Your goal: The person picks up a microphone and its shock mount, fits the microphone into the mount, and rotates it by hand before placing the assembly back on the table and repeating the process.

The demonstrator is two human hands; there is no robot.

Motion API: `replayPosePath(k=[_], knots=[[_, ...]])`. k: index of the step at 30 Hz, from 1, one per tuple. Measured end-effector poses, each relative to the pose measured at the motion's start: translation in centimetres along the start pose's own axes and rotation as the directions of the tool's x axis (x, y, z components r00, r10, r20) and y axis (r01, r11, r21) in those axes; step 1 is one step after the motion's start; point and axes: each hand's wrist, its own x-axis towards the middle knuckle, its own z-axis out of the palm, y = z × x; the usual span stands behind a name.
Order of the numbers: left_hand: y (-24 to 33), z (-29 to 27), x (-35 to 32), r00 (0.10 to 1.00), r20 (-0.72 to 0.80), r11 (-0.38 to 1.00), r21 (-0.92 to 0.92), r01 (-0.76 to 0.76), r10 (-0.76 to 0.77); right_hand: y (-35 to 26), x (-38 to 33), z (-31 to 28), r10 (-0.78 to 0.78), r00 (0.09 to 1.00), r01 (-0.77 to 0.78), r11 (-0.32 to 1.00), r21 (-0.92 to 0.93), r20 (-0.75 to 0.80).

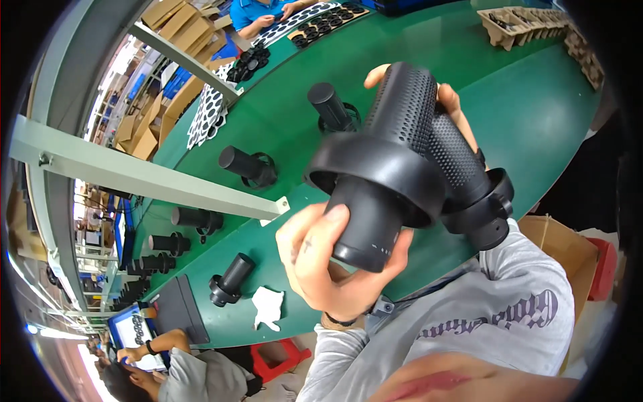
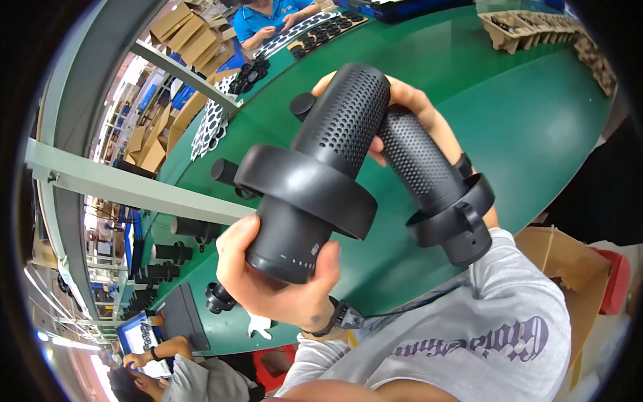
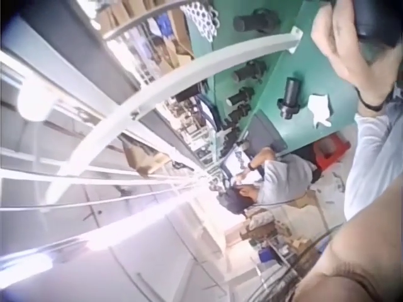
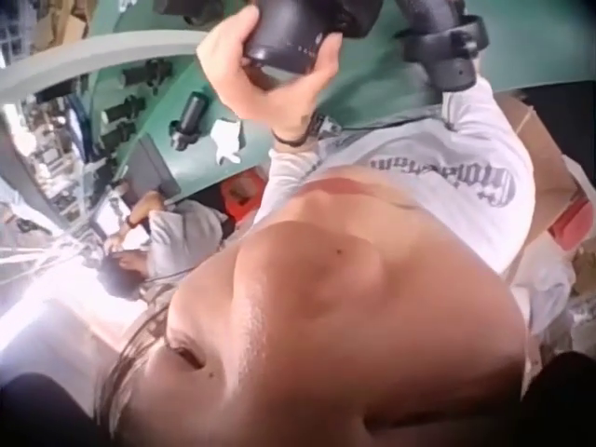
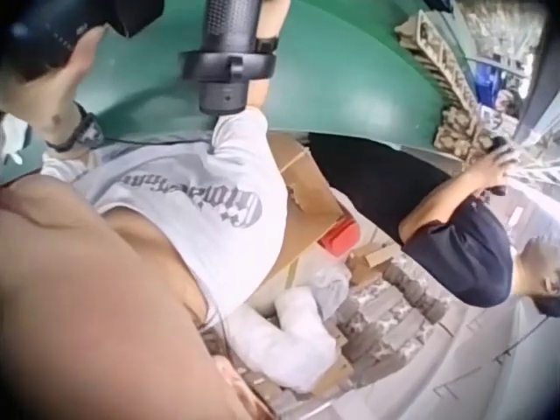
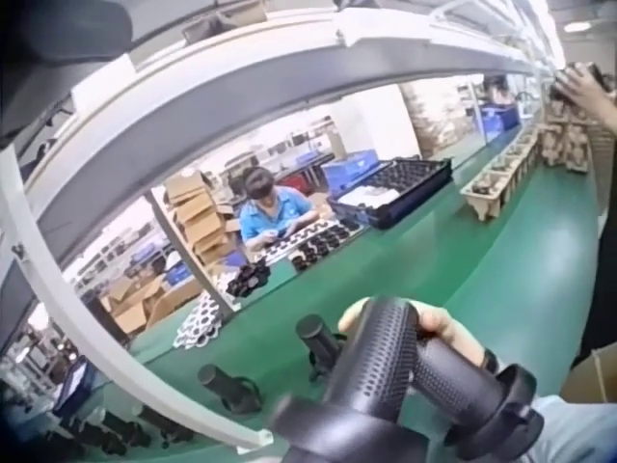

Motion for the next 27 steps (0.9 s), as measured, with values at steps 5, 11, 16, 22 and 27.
replayPosePath(k=[5,11,16,22,27], knots=[[-0.3,0.5,0.1,1.000,-0.007,1.000,0.017,0.000,0.000,-0.7,1.6,-3.0,0.045,0.998,-0.035,0.978,-0.205,0.044],[-1.1,0.8,0.2,1.000,-0.001,1.000,0.009,0.029,-0.029,-0.5,1.7,-3.4,0.178,0.984,-0.176,0.981,-0.082,0.019],[-2.1,0.9,0.0,0.997,-0.071,0.997,0.082,0.003,0.003,0.3,1.8,-2.5,0.221,0.972,-0.227,0.971,-0.079,-0.085],[-1.0,1.3,0.5,0.998,0.060,0.995,0.098,-0.023,0.017,-0.6,1.7,-2.9,0.274,0.957,-0.287,0.945,-0.156,-0.098],[-0.1,2.0,-0.3,0.993,0.067,0.995,0.028,0.100,-0.102,-0.2,1.3,-3.1,0.347,0.934,-0.340,0.937,0.082,-0.090]])
